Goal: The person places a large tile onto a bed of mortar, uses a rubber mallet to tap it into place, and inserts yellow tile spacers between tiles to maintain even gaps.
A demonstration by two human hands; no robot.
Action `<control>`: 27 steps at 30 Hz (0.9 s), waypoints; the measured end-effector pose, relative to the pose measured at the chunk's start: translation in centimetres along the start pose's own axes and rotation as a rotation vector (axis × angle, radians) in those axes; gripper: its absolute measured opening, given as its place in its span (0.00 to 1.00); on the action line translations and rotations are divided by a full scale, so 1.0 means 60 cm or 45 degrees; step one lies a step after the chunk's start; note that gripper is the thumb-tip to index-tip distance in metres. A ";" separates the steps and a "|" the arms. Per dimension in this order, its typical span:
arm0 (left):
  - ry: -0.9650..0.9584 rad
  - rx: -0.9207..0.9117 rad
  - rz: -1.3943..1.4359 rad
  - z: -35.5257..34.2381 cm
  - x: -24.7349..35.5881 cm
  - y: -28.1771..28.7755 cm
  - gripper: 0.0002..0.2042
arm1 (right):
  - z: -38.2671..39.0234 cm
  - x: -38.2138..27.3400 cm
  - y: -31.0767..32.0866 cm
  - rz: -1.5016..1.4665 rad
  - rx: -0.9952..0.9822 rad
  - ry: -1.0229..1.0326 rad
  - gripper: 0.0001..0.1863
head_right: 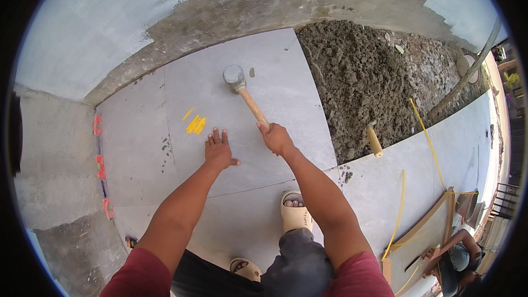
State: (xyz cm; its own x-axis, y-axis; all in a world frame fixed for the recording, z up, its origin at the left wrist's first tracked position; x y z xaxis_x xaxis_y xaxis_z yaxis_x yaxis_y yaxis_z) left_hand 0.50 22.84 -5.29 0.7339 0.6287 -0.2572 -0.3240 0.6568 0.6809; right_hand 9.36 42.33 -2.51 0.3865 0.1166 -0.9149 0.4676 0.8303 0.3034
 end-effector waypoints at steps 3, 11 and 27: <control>0.045 -0.008 -0.033 0.000 -0.022 -0.018 0.66 | 0.008 -0.088 0.003 0.014 -0.019 0.051 0.30; 0.023 -0.024 0.007 -0.001 0.028 -0.003 0.66 | 0.040 0.057 0.028 0.183 -0.034 -0.030 0.35; 0.193 0.525 0.470 0.087 -0.245 -0.115 0.43 | 0.231 0.049 0.080 -0.234 -0.145 -0.487 0.25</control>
State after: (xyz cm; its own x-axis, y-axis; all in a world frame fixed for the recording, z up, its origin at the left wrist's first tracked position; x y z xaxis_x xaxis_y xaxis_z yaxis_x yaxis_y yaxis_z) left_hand -4.92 6.93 -2.61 0.5125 0.8583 -0.0260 -0.2605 0.1843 0.9477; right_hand 23.76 39.09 -0.07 0.5817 -0.2310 -0.7799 0.4735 0.8758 0.0938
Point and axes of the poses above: each hand's wrist, its own z-axis away from the middle knuckle, its own y-axis out of the back of the hand, x = y × z, the point moved 6 cm from there along -z, towards the middle knuckle, and after that the axes turned 15 degrees about -z, right-handed, at the moved point
